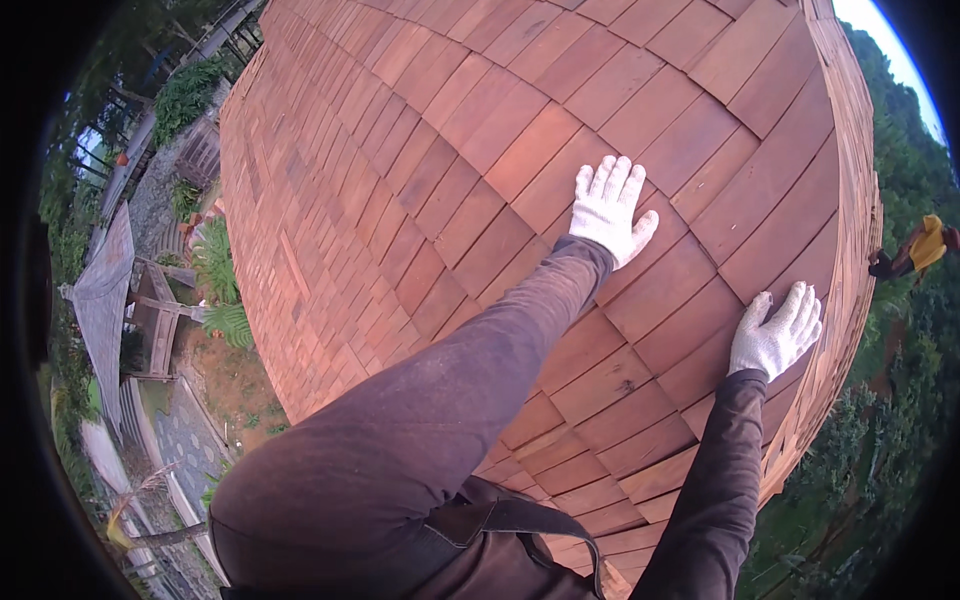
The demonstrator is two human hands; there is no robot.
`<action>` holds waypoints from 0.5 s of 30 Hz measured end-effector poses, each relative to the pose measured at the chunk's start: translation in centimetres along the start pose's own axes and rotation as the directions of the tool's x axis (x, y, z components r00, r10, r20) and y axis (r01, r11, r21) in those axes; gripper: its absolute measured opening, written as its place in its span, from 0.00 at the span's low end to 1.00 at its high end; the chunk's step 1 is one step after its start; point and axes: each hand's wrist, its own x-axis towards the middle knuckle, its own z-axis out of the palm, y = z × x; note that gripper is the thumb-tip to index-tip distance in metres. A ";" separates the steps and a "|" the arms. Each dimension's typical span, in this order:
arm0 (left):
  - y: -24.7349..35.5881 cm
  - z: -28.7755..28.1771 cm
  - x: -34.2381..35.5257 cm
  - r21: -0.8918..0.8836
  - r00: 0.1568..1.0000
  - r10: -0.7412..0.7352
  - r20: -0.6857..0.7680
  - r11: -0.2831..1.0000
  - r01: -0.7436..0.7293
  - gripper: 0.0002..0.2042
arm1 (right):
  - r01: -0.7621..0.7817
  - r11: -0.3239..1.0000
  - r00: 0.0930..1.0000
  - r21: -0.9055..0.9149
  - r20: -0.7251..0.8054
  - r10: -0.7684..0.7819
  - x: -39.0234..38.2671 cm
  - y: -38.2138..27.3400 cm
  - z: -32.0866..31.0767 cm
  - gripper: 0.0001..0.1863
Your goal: The person navigates the sloped surface of a roof, moving toward a pile of wooden shingles and picking up a single shingle.
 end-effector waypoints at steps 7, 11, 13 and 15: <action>-0.1 1.5 1.7 0.154 0.992 0.087 -0.088 0.985 -0.073 0.39 | -0.056 0.988 0.998 0.146 -0.023 0.060 1.1 0.0 0.4 0.35; -1.7 1.9 1.7 0.257 0.990 0.104 -0.095 0.963 -0.077 0.38 | -0.234 0.812 0.964 0.535 0.018 0.267 -3.6 -2.1 -3.9 0.39; -2.1 2.6 1.2 0.285 0.988 0.125 -0.087 0.954 -0.096 0.38 | -0.311 0.838 0.939 0.448 0.007 0.345 -11.3 -1.3 -7.7 0.41; -1.1 3.2 1.0 0.268 0.989 0.120 -0.091 0.959 -0.091 0.39 | -0.457 0.864 0.877 0.213 -0.054 0.477 -20.0 2.3 -10.8 0.43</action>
